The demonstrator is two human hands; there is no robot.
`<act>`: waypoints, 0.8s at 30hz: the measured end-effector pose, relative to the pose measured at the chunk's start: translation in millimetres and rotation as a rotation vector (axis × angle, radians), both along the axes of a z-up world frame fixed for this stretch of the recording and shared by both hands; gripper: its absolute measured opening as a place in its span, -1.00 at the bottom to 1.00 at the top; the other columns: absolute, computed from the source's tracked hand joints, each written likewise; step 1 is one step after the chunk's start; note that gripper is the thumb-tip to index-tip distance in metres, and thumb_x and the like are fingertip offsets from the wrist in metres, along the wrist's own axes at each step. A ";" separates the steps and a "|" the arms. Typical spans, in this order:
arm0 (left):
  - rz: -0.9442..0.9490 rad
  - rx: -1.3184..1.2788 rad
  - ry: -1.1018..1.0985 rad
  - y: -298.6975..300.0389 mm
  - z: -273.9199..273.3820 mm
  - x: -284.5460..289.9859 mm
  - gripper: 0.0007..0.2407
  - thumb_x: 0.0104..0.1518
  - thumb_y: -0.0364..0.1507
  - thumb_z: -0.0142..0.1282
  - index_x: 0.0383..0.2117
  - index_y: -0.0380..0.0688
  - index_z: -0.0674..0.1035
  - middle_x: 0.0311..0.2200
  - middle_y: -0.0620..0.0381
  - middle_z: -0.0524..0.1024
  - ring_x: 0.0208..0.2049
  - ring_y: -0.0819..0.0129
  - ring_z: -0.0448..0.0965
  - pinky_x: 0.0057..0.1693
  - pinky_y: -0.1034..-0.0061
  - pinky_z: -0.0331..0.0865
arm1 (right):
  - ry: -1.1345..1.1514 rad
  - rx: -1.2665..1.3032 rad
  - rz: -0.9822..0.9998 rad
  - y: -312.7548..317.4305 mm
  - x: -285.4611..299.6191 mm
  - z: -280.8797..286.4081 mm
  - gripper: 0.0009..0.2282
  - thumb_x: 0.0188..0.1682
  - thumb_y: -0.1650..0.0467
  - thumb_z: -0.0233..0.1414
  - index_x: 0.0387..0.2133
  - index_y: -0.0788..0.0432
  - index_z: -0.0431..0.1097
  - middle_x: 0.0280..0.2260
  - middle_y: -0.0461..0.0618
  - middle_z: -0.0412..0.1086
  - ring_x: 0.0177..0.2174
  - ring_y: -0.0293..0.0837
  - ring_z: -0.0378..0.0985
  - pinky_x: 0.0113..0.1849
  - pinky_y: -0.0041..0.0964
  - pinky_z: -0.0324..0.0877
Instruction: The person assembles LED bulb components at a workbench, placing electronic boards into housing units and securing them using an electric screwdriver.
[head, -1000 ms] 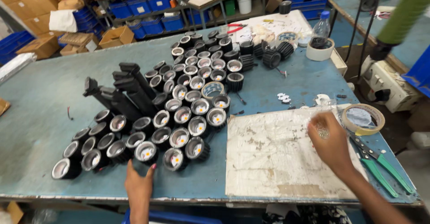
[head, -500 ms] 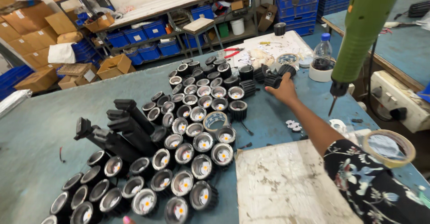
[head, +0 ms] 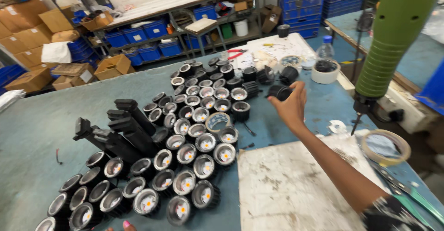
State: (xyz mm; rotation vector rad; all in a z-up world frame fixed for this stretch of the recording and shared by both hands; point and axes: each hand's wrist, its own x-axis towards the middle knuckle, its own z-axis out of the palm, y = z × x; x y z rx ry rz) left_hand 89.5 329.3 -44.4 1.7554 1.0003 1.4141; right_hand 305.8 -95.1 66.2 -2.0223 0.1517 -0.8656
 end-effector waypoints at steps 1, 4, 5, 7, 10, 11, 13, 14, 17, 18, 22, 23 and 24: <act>-0.045 0.027 -0.056 -14.5 1.1 -2.7 -0.14 0.06 -0.03 0.36 0.34 -0.33 0.15 0.28 -0.27 0.24 0.33 -0.09 0.29 0.40 0.06 0.17 | 0.017 0.011 0.152 -8.9 -31.6 8.4 -0.26 -0.32 0.28 0.43 0.04 0.17 0.08 -0.06 0.27 0.32 -0.04 0.18 0.41 -0.01 0.05 0.36; -0.320 0.073 -0.289 -57.2 14.7 -3.5 -0.13 0.05 -0.02 0.36 0.34 -0.33 0.13 0.29 -0.26 0.23 0.34 -0.07 0.29 0.41 0.06 0.16 | 0.191 -0.008 0.572 -33.8 -137.6 34.8 -0.35 -0.35 0.32 0.37 0.02 0.08 0.18 -0.04 0.08 0.37 -0.05 -0.03 0.50 -0.09 -0.11 0.48; -0.448 0.073 -0.374 -68.9 24.2 -6.3 -0.12 0.04 -0.01 0.36 0.34 -0.32 0.13 0.29 -0.25 0.23 0.35 -0.06 0.28 0.42 0.06 0.16 | 0.177 -0.165 0.670 -45.0 -174.2 44.4 -0.37 -0.33 0.36 0.37 0.03 0.08 0.21 -0.01 0.05 0.36 -0.03 -0.03 0.47 -0.07 -0.12 0.44; -0.826 0.024 -0.488 -97.2 44.1 -23.8 -0.11 0.03 -0.01 0.37 0.34 -0.32 0.12 0.29 -0.24 0.22 0.35 -0.05 0.28 0.42 0.06 0.15 | 0.151 -0.368 0.899 -67.4 -238.9 63.4 -0.42 -0.27 0.43 0.35 0.06 0.10 0.27 0.04 0.04 0.36 0.03 0.01 0.45 0.01 -0.10 0.35; -1.349 0.119 -0.307 -200.9 48.0 -84.5 -0.10 0.02 0.01 0.37 0.34 -0.31 0.10 0.29 -0.23 0.20 0.36 -0.03 0.27 0.44 0.06 0.15 | 0.300 -0.498 1.169 -91.7 -302.1 83.8 -0.52 -0.14 0.54 0.19 0.10 0.09 0.32 0.11 0.01 0.42 0.15 -0.04 0.46 0.14 -0.14 0.32; -1.441 0.293 -0.158 -232.6 51.9 -106.1 -0.08 -0.15 -0.03 0.39 0.34 -0.32 0.24 0.37 -0.29 0.04 0.43 -0.09 0.08 0.45 0.09 0.06 | 0.238 -0.600 1.205 -97.1 -315.5 87.2 -0.46 -0.20 0.57 0.15 0.14 0.12 0.31 0.15 0.05 0.38 0.17 0.01 0.41 0.16 -0.09 0.26; -1.995 -0.143 0.194 -272.1 64.8 -130.2 0.01 -0.10 -0.09 0.50 0.43 -0.31 0.10 0.38 -0.15 0.21 0.42 0.11 0.27 0.46 0.28 0.09 | 0.108 -0.806 1.278 -107.0 -338.2 86.7 -0.33 -0.32 0.62 0.09 0.21 0.17 0.27 0.23 0.15 0.31 0.23 0.10 0.30 0.20 0.00 0.13; -2.099 -0.163 0.317 -290.0 70.3 -135.5 -0.02 -0.08 -0.11 0.48 0.43 -0.28 0.08 0.33 -0.09 0.34 0.38 0.22 0.38 0.47 0.37 0.17 | 0.066 -0.840 1.251 -110.9 -346.6 82.4 -0.35 -0.30 0.60 0.11 0.19 0.14 0.27 0.22 0.10 0.31 0.24 0.09 0.30 0.22 0.04 0.10; -2.110 -0.446 0.209 -320.4 82.4 -138.3 -0.22 -0.06 -0.31 0.49 0.34 -0.37 0.36 0.23 -0.13 0.50 0.26 0.25 0.48 0.40 0.40 0.30 | 0.005 -0.745 1.028 -123.6 -365.3 58.8 -0.43 -0.21 0.51 0.16 0.16 0.11 0.24 0.24 0.03 0.28 0.26 0.05 0.30 0.23 0.04 0.11; -2.032 -0.609 0.117 -327.7 84.2 -139.0 -0.26 -0.06 -0.37 0.48 0.29 -0.35 0.34 0.17 -0.13 0.49 0.19 0.27 0.50 0.34 0.42 0.34 | 0.026 -0.581 0.857 -124.2 -370.9 47.2 -0.45 -0.16 0.45 0.18 0.17 0.13 0.23 0.27 0.06 0.24 0.25 0.04 0.30 0.21 -0.04 0.18; -1.795 -1.046 -0.228 -349.1 81.0 -141.7 -0.38 -0.06 -0.52 0.38 0.17 -0.27 0.30 0.09 -0.07 0.47 0.01 0.37 0.54 0.18 0.50 0.43 | 0.544 0.013 0.494 -110.3 -393.6 -6.7 -0.30 -0.17 0.48 0.19 0.32 -0.01 0.12 0.29 -0.11 0.22 0.16 -0.11 0.35 0.14 -0.15 0.20; -1.764 -1.113 -0.302 -352.4 78.5 -143.8 -0.41 -0.05 -0.55 0.34 0.15 -0.23 0.30 0.11 -0.04 0.48 -0.01 0.41 0.55 0.16 0.52 0.45 | 0.447 0.126 0.551 -100.0 -398.4 -23.6 -0.36 -0.12 0.50 0.14 0.30 0.07 0.10 0.25 -0.05 0.25 0.16 -0.10 0.36 0.12 -0.18 0.23; -1.764 -1.167 -0.328 -355.8 75.7 -144.7 -0.42 -0.04 -0.55 0.33 0.14 -0.22 0.28 0.11 -0.05 0.48 -0.02 0.40 0.56 0.15 0.50 0.46 | 0.349 0.240 0.607 -86.1 -398.2 -41.9 -0.41 -0.08 0.51 0.09 0.27 0.14 0.08 0.21 0.02 0.27 0.16 -0.10 0.36 0.10 -0.21 0.26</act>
